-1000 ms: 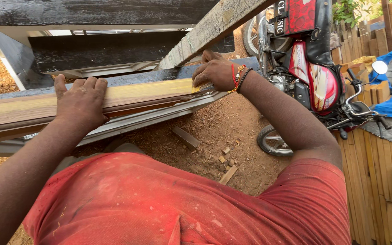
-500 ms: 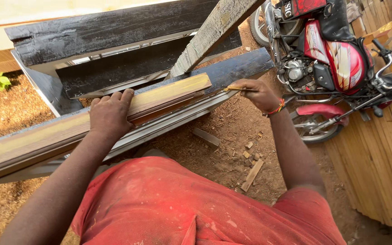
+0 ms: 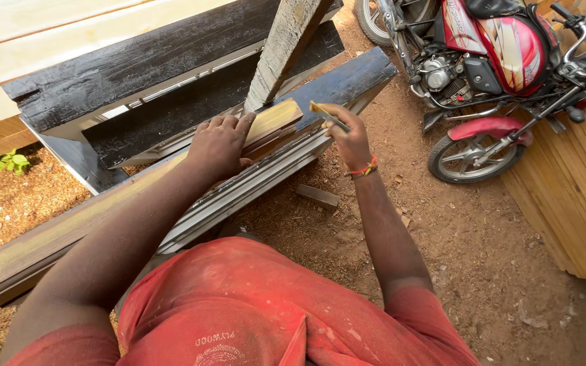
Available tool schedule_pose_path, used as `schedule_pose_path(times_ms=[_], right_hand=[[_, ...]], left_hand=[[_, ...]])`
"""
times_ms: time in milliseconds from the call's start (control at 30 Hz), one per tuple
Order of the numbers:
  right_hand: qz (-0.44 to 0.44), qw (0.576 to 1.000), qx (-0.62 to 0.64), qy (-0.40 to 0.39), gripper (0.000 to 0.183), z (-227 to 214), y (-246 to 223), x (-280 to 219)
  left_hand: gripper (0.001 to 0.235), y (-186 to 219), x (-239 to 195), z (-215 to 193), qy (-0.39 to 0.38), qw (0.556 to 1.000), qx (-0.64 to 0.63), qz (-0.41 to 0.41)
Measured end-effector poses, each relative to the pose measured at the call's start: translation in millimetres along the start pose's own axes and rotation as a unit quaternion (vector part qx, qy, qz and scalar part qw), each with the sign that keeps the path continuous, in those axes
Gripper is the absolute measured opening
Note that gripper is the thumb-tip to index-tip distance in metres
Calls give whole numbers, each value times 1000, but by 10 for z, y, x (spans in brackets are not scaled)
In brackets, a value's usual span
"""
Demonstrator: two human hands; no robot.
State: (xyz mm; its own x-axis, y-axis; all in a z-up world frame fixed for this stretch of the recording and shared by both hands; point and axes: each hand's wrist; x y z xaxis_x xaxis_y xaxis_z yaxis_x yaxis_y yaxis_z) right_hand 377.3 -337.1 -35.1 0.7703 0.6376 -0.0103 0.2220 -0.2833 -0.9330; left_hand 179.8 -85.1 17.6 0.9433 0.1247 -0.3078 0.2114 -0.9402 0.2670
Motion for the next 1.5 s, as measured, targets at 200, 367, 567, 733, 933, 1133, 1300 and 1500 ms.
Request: schedule_pose_path(times_ms=[200, 367, 567, 733, 933, 1133, 1300, 1500], right_hand=[[-224, 877, -423, -54, 46, 164, -458, 283], [-228, 832, -500, -70, 52, 332, -615, 238], [-242, 818, -514, -89, 60, 375, -514, 240], [-251, 814, -515, -96, 59, 394, -469, 276], [-233, 797, -542, -129, 61, 435, -574, 330], [-177, 729, -596, -285, 55, 210, -972, 726], [-245, 706, -543, -383, 59, 283, -1127, 1011], [-263, 641, -568, -444, 61, 214, -1116, 1248]], left_hand=[[92, -15, -267, 271, 70, 996, -9, -47], [75, -180, -711, 515, 206, 975, -57, -51], [67, -432, -1137, 787, 256, 958, -93, -88], [60, -465, -1231, 866, 290, 949, -98, -78], [54, -446, -1153, 884, 307, 946, -96, -44], [51, -449, -1184, 907, 297, 953, -44, -50], [47, -458, -1265, 955, 312, 944, -69, -75], [47, -396, -1274, 1005, 320, 939, -94, -81]])
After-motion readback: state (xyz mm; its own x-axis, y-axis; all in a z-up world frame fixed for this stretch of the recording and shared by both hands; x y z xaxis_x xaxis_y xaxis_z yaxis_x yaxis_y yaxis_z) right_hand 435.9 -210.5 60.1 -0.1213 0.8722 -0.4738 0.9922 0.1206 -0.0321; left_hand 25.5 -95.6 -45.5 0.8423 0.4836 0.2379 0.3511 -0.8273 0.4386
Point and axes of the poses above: each hand's wrist, its own x-axis towards the middle knuckle, its own z-axis out of the palm, y = z × x, and after that the axes turned 1 degree about -y, right-handed
